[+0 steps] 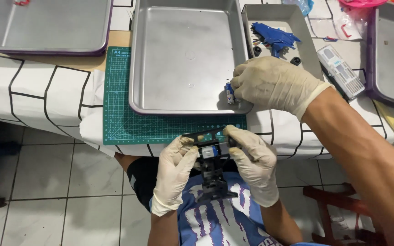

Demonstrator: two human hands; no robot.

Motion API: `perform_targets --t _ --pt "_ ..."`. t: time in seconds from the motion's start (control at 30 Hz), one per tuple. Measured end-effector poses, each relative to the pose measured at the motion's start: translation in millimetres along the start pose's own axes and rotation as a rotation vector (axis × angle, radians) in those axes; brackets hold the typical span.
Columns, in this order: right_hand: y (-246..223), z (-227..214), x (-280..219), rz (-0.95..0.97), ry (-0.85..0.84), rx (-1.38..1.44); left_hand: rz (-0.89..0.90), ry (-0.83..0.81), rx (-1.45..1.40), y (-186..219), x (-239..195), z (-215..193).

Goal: Assembling a mini 4WD toy car by installing gears, batteries, and the body shell onto the chassis.

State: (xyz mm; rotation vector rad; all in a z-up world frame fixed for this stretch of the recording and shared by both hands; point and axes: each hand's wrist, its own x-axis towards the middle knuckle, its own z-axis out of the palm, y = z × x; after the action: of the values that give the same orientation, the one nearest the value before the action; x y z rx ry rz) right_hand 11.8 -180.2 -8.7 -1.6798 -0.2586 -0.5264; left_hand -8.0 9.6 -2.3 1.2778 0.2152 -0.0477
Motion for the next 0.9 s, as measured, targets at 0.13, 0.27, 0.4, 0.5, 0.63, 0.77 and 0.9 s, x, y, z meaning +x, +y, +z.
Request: perform_targets --t 0.13,0.27,0.4,0.5,0.63,0.77,0.9 --pt "-18 2 9 -0.135 -0.208 -0.002 -0.029 0.076 -0.161 8 -11 -17" --pt "-28 2 28 -0.212 -0.159 -0.343 0.082 0.283 -0.167 19 -16 -42" --pt "-25 27 50 -0.360 -0.243 -0.400 0.116 0.337 -0.251 14 -20 -63" --pt "-19 48 62 -0.541 -0.226 -0.439 0.112 0.367 -0.228 15 -21 -66" --pt "-7 62 69 -0.529 -0.185 -0.470 0.102 0.342 -0.223 20 -22 -63" --pt "-4 68 74 -0.407 -0.147 -0.587 0.110 0.352 -0.221 6 -17 -68" --pt "-1 68 72 -0.335 -0.139 -0.522 0.120 0.333 -0.186 -3 -15 -69"
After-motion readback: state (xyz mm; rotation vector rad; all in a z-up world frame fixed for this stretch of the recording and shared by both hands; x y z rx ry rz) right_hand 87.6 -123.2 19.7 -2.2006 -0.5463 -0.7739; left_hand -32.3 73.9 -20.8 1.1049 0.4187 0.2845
